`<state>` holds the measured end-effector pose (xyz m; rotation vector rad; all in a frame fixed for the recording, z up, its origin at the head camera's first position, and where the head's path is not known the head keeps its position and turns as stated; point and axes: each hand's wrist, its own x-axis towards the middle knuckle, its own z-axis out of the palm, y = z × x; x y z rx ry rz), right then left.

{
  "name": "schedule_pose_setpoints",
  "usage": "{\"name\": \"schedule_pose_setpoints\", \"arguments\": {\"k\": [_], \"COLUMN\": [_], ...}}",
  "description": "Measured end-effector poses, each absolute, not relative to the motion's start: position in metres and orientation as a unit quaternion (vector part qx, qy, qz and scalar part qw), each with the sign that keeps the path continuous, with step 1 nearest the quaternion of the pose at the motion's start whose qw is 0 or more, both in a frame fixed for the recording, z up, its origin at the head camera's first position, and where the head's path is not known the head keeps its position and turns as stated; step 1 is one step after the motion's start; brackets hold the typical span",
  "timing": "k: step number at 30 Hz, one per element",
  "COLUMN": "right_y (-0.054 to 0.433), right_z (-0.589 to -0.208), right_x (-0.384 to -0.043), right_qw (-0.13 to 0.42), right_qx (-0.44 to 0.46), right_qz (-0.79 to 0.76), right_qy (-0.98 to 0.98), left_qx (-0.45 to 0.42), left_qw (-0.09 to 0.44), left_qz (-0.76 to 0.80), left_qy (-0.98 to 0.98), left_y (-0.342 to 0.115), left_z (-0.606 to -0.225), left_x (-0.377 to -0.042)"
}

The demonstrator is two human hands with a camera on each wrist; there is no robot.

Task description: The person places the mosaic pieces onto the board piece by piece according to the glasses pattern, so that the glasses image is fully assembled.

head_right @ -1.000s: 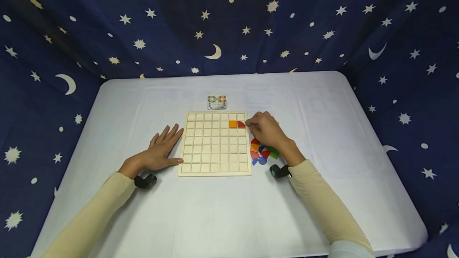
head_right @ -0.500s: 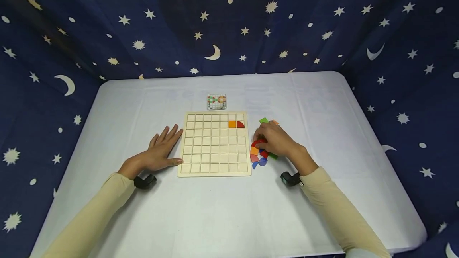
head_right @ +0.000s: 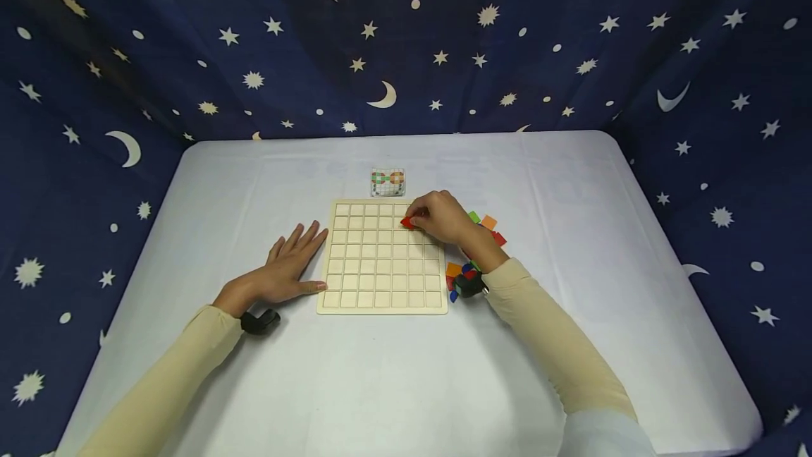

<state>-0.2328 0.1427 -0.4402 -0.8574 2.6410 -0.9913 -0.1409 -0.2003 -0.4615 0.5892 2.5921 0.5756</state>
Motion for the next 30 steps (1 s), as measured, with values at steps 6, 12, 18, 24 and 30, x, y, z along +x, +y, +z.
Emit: {"name": "schedule_pose_setpoints", "arguments": {"k": [6, 12, 18, 24, 30], "right_y": [0.124, 0.121, 0.125, 0.137, 0.169], "right_z": [-0.446, -0.452, -0.456, -0.451, -0.445], "right_x": [-0.242, -0.242, -0.238, -0.235, -0.229], "right_qw": [0.069, 0.031, 0.004, -0.012, -0.003], "right_qx": [-0.336, -0.369, -0.387, -0.371, -0.315], "right_qz": [-0.291, -0.247, -0.229, -0.259, -0.257], "right_qy": [0.893, 0.896, 0.893, 0.892, 0.914], "left_qx": [0.213, 0.216, 0.217, 0.213, 0.209], "left_qw": [0.203, 0.201, 0.205, 0.207, 0.208], "left_qz": [0.209, 0.210, 0.209, 0.209, 0.208], "left_qy": [0.932, 0.932, 0.931, 0.932, 0.933], "left_y": [-0.200, -0.201, -0.201, -0.201, -0.200], "left_z": [-0.462, -0.461, -0.462, -0.463, -0.463], "left_x": [-0.141, -0.141, -0.140, -0.141, -0.142]}}
